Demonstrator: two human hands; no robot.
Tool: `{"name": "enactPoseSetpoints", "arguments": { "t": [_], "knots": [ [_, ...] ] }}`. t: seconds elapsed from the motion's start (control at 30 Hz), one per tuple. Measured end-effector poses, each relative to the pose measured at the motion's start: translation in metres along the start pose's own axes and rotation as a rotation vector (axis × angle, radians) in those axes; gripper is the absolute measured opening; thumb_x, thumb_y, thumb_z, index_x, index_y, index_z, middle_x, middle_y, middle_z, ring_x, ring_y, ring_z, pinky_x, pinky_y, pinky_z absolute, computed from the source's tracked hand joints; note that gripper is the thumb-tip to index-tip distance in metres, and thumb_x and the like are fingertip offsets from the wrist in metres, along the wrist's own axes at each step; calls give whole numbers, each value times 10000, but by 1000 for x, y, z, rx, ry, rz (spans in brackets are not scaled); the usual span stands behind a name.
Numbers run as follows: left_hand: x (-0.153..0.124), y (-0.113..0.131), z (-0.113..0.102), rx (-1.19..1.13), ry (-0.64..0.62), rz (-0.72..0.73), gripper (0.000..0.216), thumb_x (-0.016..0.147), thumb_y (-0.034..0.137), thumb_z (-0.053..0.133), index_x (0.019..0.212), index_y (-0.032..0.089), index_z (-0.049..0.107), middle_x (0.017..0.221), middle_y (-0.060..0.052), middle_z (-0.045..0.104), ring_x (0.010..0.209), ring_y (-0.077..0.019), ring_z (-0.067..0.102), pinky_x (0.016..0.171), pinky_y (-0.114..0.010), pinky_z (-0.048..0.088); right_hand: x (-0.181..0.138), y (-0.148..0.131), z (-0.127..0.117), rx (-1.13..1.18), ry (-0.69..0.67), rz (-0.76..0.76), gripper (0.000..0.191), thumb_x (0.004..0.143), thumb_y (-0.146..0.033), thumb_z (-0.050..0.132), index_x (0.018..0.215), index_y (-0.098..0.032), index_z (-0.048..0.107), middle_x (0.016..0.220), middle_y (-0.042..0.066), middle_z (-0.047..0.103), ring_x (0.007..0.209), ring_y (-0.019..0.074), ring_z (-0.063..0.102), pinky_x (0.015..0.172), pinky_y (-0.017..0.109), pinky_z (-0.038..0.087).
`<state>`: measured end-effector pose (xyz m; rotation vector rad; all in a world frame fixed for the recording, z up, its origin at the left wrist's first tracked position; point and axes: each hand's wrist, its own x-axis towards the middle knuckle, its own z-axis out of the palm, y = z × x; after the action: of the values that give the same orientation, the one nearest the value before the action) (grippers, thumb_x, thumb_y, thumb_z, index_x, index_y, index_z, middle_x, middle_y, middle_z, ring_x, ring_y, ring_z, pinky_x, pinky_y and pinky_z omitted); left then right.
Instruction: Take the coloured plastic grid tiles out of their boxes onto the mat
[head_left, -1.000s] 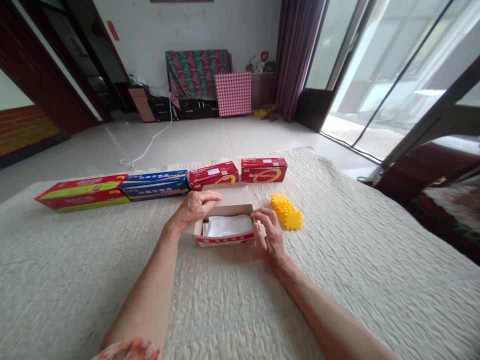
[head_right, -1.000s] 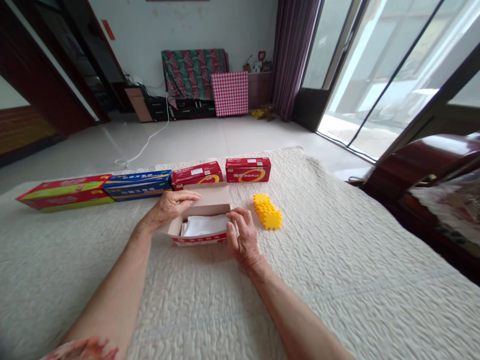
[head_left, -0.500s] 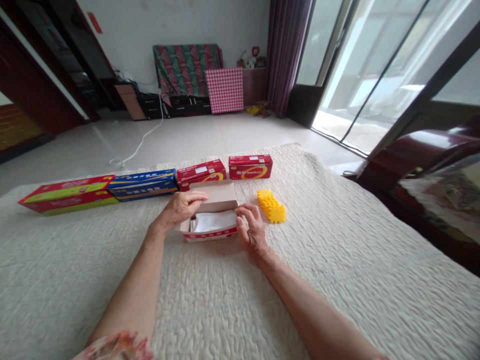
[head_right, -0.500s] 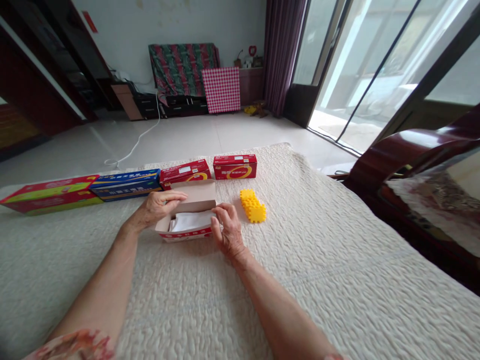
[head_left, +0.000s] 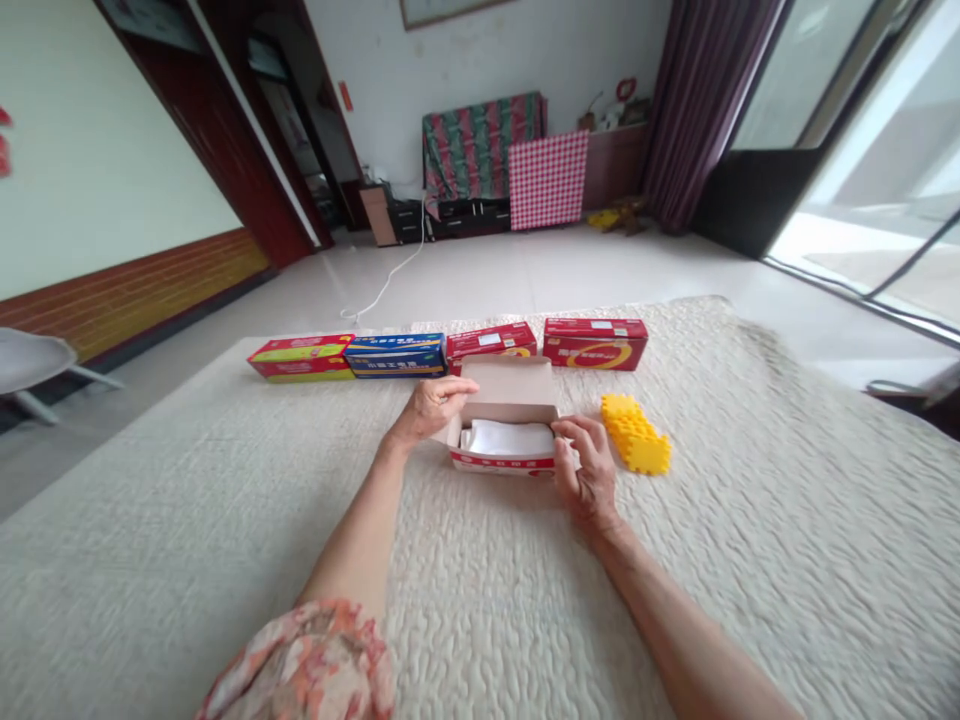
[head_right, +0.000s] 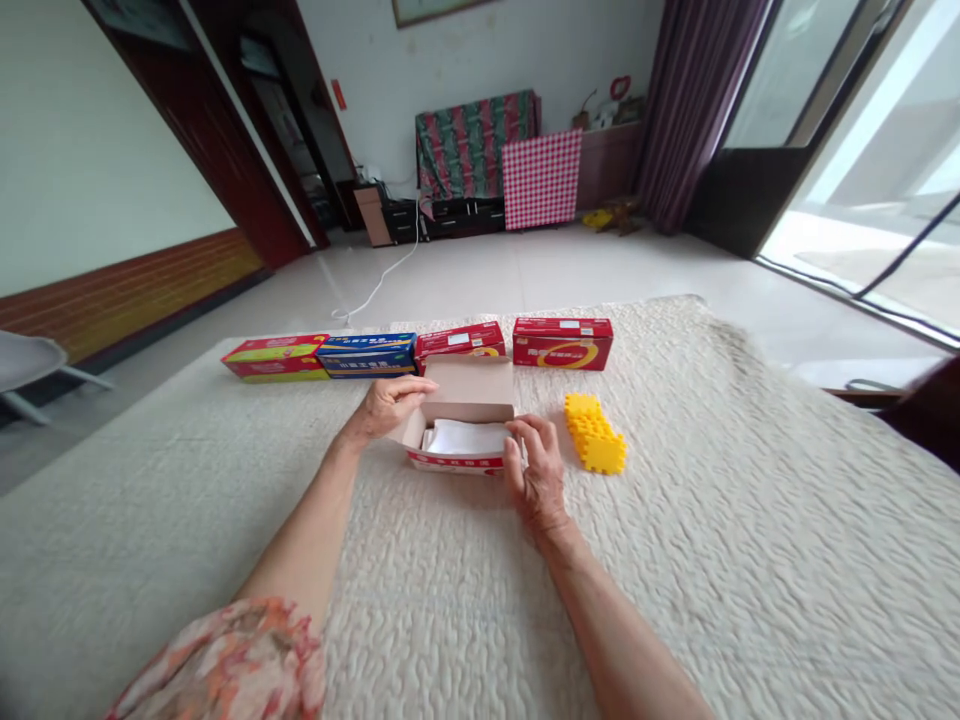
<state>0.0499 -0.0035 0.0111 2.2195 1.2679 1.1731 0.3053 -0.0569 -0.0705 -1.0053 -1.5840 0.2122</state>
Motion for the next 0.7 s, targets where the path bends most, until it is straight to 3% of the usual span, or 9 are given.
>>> {"name": "enactPoseSetpoints", "arguments": {
  "t": [0.2,0.4,0.57,0.7],
  "knots": [
    [-25,-14,-13,-30,250,-256,261,815,251,539,942,150,742,963,-68,759,915,-189,695,846,-301,526,1,1,1,-7,11,-19,192,930,-250,458,1047,-205,604,1074,92,545,1023,225,541,825,405,515],
    [-40,-12,6,-112,344,-340,256,798,253,538,927,169,743,960,-53,761,908,-190,696,823,-298,533,0,0,-1,-7,19,-36,190,927,-241,461,1044,-213,607,1063,86,552,1015,223,551,828,398,515],
    [-38,-17,16,-116,368,-302,248,800,226,531,922,161,737,945,-61,760,904,-193,699,826,-306,544,-2,0,-3,-29,16,-50,189,929,-226,462,1062,-218,596,1082,86,562,1025,219,557,857,399,507],
    [-32,-18,12,63,363,-63,256,813,153,494,913,171,729,981,-71,747,959,-194,685,904,-338,532,-1,2,-3,-76,-11,-77,197,932,-209,458,1082,-222,585,1095,85,564,1033,213,558,876,396,500]
  ]
}}
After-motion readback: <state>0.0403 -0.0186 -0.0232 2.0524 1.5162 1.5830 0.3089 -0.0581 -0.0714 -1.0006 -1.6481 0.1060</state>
